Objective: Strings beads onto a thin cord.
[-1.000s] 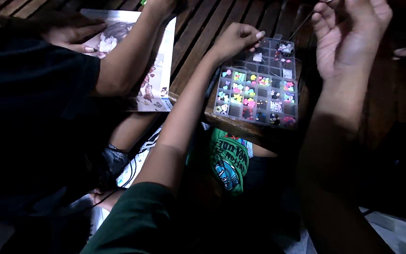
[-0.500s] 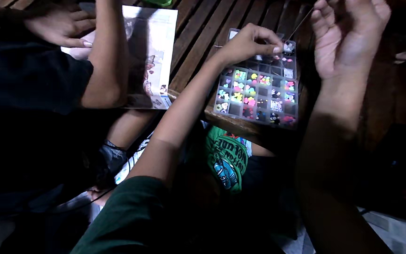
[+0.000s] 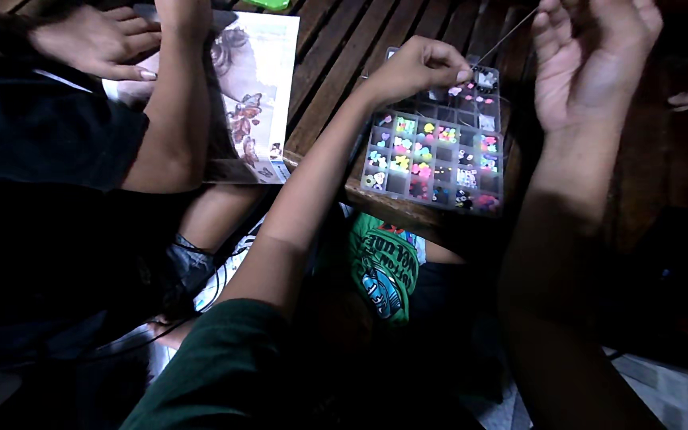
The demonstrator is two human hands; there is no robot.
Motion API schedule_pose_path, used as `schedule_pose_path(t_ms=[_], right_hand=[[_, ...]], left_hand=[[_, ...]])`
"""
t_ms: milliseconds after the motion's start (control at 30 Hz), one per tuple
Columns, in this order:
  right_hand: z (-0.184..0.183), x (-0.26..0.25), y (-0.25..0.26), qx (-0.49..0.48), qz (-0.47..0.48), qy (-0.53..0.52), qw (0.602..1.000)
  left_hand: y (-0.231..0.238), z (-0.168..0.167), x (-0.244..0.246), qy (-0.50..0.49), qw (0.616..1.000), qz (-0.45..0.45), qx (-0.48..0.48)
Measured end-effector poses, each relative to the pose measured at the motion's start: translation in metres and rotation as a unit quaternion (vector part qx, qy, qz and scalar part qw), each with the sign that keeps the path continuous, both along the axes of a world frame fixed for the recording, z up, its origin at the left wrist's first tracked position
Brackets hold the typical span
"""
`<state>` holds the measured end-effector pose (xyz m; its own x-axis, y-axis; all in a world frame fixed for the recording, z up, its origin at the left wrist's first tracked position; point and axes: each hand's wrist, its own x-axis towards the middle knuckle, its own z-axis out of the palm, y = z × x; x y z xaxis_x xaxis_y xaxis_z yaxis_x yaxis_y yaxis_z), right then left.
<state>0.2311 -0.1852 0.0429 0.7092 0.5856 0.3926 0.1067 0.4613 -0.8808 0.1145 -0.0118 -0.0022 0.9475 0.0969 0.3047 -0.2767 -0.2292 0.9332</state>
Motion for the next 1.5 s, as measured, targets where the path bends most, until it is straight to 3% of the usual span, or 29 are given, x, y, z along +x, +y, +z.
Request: schedule_pose_path(t_ms=[1267,1400,1500], right_hand=[[-0.003,0.003,0.003,-0.004,-0.023,0.011,1.000],[-0.005,0.006,0.002,-0.068,-0.046,-0.001,0.997],[-0.009,0.009,0.003,-0.129,-0.067,-0.001,0.989]], left_hand=[[0.001,0.005,-0.003,0.032,0.999,0.021,-0.008],[0.007,0.008,-0.006,0.038,0.998,0.050,-0.014],[0.013,0.006,-0.008,0.073,0.994,0.066,0.057]])
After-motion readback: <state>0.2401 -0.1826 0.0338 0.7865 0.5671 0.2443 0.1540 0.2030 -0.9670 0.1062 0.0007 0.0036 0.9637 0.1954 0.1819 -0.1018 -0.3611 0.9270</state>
